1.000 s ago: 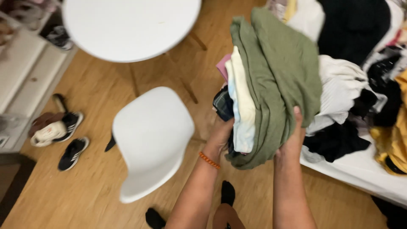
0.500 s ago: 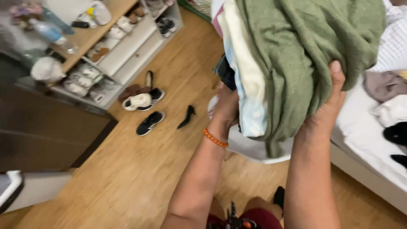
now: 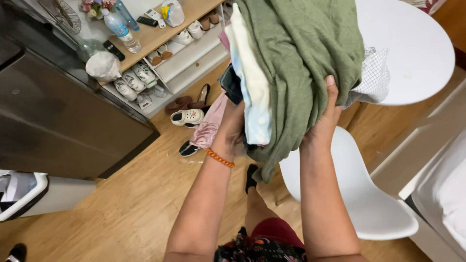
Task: The person gathers a pile of clothes from a bed and places them on a white round table. They then pick up a light-colored checkered shirt, lay it flat on the table, and fold it neatly by hand.
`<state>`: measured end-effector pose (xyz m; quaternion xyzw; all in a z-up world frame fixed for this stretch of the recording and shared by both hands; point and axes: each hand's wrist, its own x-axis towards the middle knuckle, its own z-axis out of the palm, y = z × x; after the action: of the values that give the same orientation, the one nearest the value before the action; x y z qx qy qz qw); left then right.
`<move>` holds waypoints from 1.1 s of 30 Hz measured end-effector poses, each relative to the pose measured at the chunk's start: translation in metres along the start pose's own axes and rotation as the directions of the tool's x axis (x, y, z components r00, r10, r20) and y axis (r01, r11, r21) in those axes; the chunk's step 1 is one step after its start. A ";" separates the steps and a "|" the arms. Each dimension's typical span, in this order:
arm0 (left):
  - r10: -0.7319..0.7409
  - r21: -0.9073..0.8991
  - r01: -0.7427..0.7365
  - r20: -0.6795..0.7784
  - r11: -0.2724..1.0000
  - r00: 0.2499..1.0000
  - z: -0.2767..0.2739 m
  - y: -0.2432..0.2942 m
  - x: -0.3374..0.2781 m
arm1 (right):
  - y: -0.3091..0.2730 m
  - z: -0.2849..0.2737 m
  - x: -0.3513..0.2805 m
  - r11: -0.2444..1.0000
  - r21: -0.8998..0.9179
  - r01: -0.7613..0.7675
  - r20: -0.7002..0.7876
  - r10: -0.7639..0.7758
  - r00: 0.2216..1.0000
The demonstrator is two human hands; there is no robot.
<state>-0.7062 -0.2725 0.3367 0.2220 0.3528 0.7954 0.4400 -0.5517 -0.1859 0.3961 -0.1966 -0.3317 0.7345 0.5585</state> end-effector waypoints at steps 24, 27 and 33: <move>-0.244 0.189 0.182 0.388 0.965 0.889 0.081 -0.104 0.425 | 0.013 -0.057 0.349 0.947 -0.058 0.315 -0.131 -0.320 0.938; -0.417 0.255 0.339 0.392 0.906 0.820 0.075 -0.151 0.472 | 0.035 -0.100 0.377 0.931 -0.120 0.346 -0.299 -0.366 0.881; -0.531 0.257 0.469 0.519 0.845 0.670 0.051 -0.216 0.561 | 0.088 -0.124 0.427 0.911 -0.240 0.335 -0.648 -0.407 0.643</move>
<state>-0.8438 0.3050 0.2303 0.3667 0.2915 0.5207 0.7138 -0.6586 0.2397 0.2819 -0.4083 -0.1704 0.4615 0.7689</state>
